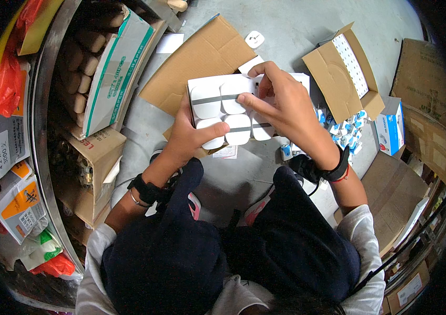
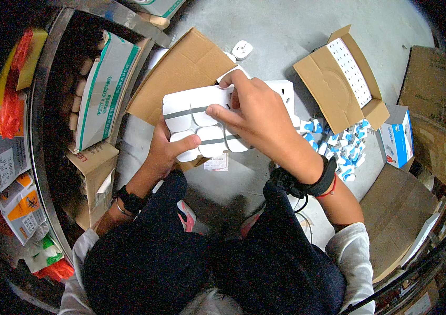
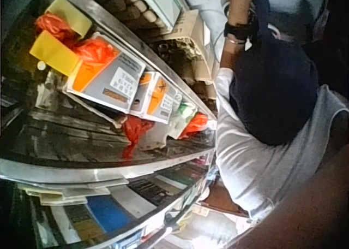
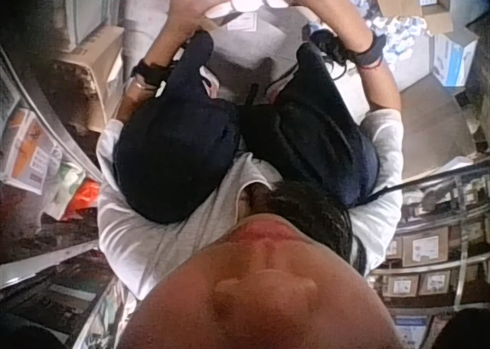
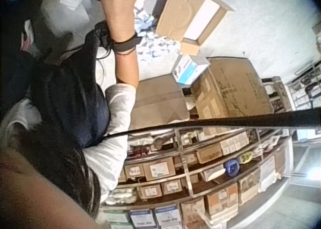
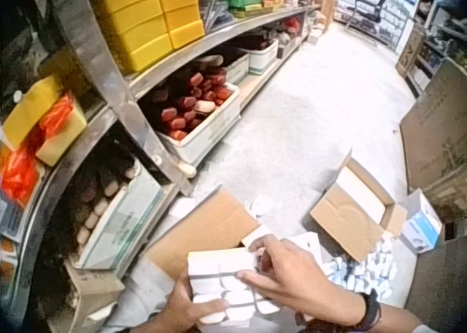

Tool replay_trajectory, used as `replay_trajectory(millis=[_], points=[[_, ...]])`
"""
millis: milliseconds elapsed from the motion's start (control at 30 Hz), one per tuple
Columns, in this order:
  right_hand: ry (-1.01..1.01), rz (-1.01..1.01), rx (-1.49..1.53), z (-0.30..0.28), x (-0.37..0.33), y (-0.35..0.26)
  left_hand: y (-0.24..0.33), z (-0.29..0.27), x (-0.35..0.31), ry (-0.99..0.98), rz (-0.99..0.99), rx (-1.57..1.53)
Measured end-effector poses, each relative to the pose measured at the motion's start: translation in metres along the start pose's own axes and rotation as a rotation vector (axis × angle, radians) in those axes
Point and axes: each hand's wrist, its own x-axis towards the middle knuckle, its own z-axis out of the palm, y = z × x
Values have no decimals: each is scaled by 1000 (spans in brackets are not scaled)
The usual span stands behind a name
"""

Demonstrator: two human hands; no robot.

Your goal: The person sits on the floor and assembles white electrical adapters by inserting them into a perforated cardboard backing sheet. They handle the adapters and the backing sheet by hand, arranging the items into the designated slots.

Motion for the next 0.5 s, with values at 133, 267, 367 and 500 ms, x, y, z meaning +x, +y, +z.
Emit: replay_trajectory(millis=[133, 267, 367, 500], points=[[178, -32, 109, -26, 10, 27, -4, -15, 1, 12, -89, -69], [206, 97, -141, -62, 45, 82, -5, -35, -4, 68, -108, -71], [56, -91, -359, -54, 70, 124, -4, -48, -3, 84, -137, -65], [-25, -326, -621, -2, 84, 152, -3, -56, -1, 79, -136, -96]])
